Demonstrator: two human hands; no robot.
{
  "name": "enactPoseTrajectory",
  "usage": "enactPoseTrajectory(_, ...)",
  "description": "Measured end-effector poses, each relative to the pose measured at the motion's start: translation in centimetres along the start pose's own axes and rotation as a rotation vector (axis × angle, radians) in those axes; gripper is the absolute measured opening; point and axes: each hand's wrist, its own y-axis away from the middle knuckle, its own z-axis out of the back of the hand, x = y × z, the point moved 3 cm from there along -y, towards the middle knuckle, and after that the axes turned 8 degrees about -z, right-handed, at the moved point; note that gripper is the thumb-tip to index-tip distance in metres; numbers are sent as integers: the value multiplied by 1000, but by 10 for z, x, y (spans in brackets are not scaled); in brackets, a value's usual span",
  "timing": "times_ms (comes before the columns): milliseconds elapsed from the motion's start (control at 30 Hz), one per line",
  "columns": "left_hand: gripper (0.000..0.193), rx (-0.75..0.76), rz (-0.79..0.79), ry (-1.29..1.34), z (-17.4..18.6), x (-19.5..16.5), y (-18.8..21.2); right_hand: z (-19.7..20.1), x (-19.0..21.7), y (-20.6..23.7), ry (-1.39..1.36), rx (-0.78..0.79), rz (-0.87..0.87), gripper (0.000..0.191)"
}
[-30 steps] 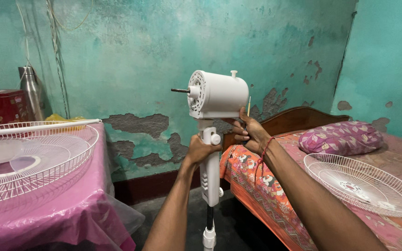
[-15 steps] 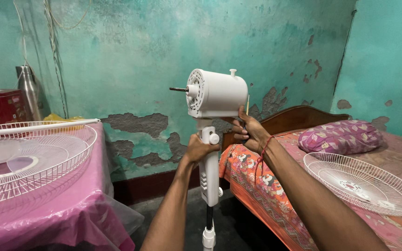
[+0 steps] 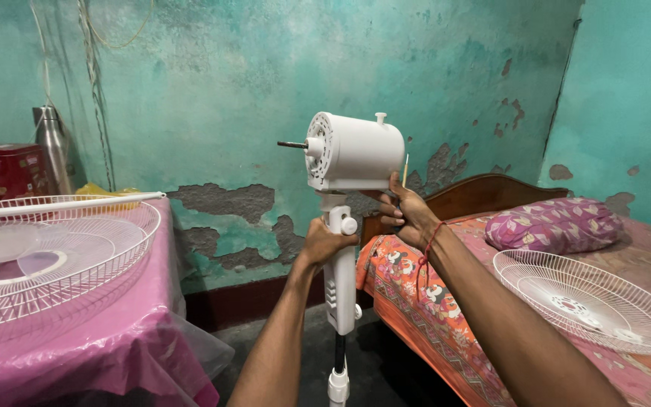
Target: The person uses a screwdriver to unscrew the rear housing of a pedestal fan, then removes the fan guard and works on the motor housing, at one point setting a small part on the bed before resuming unscrewing. The episode ends while the person continues working on the fan motor.
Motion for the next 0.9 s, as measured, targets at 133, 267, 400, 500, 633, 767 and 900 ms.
enactPoseTrajectory(133,38,14,26,-64,5,1,1,-3,-1,-2,1,30,12,46)
enactPoseTrajectory(267,101,89,137,-32,19,-8,1,-5,0,0,-9,-55,38,38)
enactPoseTrajectory(400,124,-73,69,106,34,-34,-21,-8,0,1,0,-19,82,35)
enactPoseTrajectory(500,116,-205,8,-9,38,-46,-39,-6,0,2,-18,-43,91,35)
enactPoseTrajectory(633,106,-269,-31,-46,37,-45,-46,-5,3,4,-7,-28,93,38)
enactPoseTrajectory(767,97,-297,-59,-59,42,-44,-48,-7,6,2,18,-62,74,39)
enactPoseTrajectory(900,87,-260,-78,-93,48,-48,-53,-9,8,-1,19,-38,64,43)
